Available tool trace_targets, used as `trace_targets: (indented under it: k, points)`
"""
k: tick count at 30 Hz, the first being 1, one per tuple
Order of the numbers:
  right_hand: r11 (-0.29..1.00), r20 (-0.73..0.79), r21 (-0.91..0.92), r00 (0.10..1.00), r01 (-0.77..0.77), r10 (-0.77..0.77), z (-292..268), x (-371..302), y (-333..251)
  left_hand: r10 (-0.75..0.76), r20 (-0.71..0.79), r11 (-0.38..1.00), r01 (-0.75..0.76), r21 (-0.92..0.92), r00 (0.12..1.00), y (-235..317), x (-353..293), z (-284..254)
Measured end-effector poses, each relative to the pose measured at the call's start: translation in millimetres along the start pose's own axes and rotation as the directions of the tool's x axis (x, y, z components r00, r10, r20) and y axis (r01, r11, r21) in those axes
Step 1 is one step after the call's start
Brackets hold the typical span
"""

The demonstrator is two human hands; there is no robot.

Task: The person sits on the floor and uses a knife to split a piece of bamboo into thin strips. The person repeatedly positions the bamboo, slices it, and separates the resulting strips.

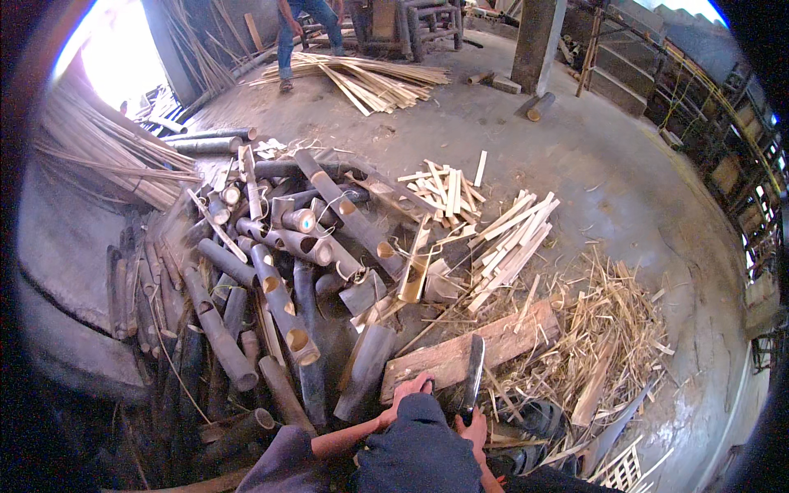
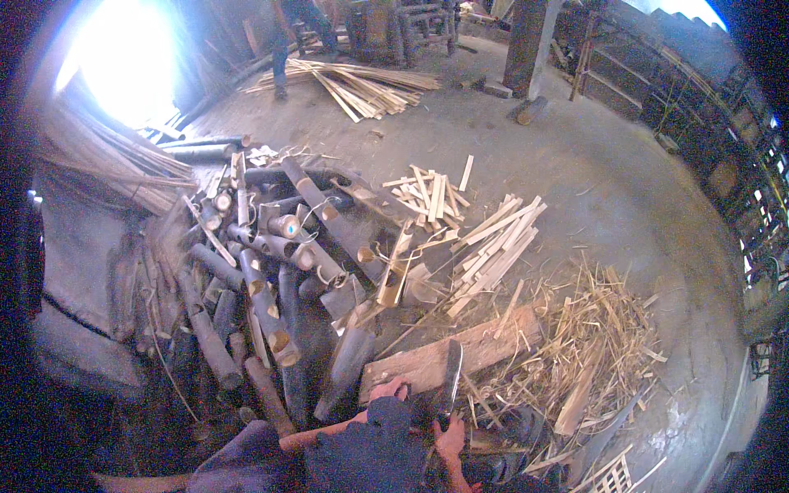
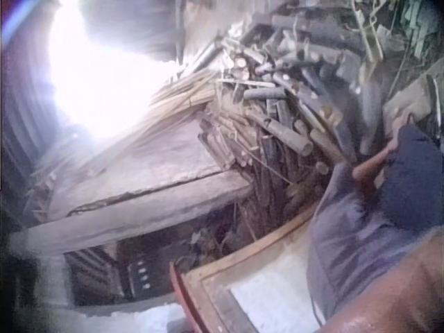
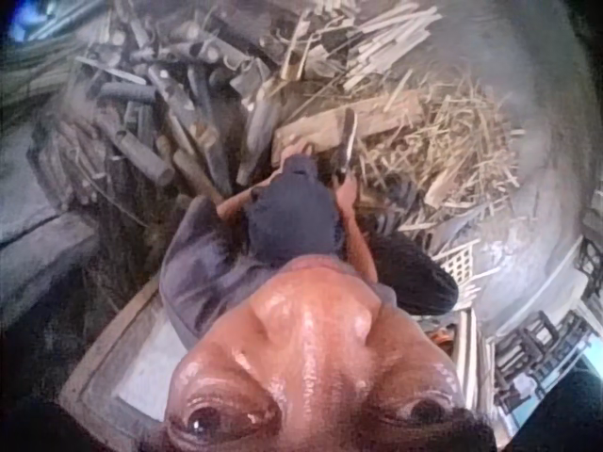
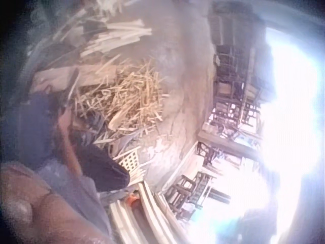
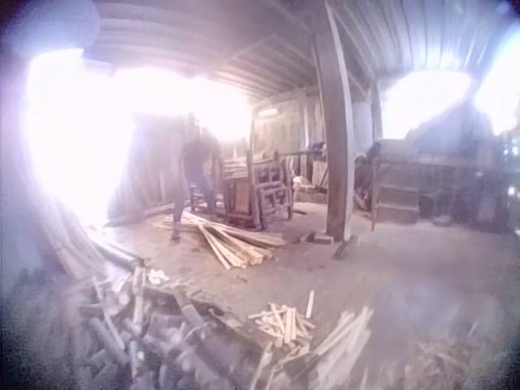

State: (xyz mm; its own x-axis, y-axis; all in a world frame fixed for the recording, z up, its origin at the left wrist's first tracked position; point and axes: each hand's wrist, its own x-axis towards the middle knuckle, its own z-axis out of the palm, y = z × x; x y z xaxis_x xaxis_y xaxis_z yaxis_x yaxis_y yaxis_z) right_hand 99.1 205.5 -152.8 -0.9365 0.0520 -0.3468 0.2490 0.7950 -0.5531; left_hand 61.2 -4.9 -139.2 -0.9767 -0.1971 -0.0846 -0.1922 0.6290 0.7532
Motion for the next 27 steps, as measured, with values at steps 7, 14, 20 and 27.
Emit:
trace_targets:
  k: [7, 14, 20, 27]
  points:
    - [1.000, -0.017, -0.012, 1.000, 0.026, -0.026, 3, 2, 5, 0.003, 0.015, 0.999, -0.003, -0.035, 1.000, 1, 1, 1]
    - [1.000, -0.038, 0.006, 0.999, 0.029, -0.029, -1, -2, -1, -0.002, -0.029, 1.000, 0.003, 0.021, 1.000, -6, -1, 8]
    - [0.997, -0.037, -0.015, 0.996, 0.081, -0.082, 5, -6, -2, 0.016, -0.083, 1.000, -0.017, -0.016, 0.996, -10, -4, 2]
    - [0.999, -0.071, -0.043, 0.997, 0.027, -0.030, 15, 2, 13, 0.055, -0.081, 0.998, -0.054, 0.019, 0.995, 8, 4, -2]
